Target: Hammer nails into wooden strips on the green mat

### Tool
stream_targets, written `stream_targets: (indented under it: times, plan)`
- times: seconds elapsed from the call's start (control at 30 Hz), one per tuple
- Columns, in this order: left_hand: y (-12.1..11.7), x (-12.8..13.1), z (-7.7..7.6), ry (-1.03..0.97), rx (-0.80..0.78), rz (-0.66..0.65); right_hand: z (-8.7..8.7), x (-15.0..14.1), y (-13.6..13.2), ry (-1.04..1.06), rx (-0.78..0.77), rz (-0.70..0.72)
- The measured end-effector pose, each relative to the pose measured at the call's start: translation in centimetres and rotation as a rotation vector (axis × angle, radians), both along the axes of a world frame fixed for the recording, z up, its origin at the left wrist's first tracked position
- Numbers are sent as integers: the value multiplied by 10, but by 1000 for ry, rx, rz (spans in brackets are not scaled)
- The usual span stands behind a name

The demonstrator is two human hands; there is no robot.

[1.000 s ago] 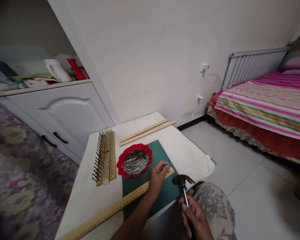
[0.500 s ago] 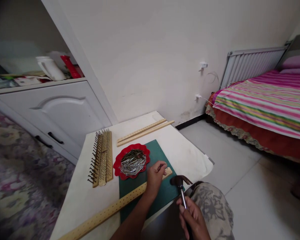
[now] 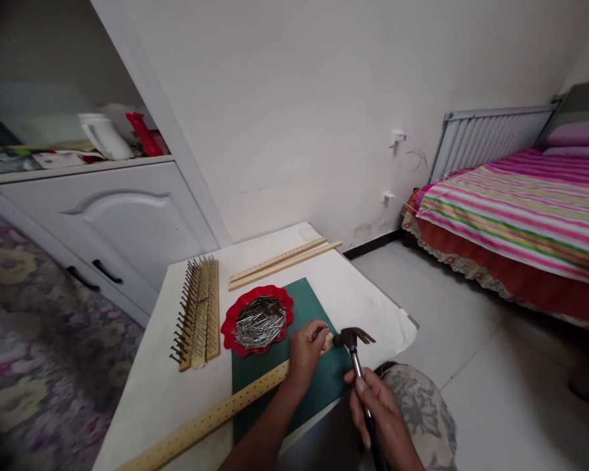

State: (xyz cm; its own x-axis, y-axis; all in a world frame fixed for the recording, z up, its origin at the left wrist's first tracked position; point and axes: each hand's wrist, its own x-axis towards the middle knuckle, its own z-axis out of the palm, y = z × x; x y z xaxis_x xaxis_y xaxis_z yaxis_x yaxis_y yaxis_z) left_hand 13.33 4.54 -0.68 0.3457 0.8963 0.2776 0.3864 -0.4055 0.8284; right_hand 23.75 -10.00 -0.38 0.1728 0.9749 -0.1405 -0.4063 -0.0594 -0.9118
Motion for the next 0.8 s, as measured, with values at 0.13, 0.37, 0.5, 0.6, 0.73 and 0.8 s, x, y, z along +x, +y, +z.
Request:
stream_targets:
  times: [0.13, 0.37, 0.5, 0.6, 0.73, 0.8]
  plan:
    - [-1, 0, -1, -13, 0, -9, 28, 9, 20, -171, 26, 7]
    - [-2, 0, -1, 2, -5, 12, 40, 7, 36, -300, 32, 83]
    - [-3, -1, 0, 21, 27, 26, 40, 6, 39, -339, 18, 93]
    - [-3, -1, 0, 18, 31, 20, 40, 6, 40, -365, 20, 79]
    - [-3, -1, 0, 23, 31, 19, 39, 6, 40, -390, 13, 78]
    - [-3, -1, -1, 19, 32, 17, 38, 5, 39, -392, 11, 73]
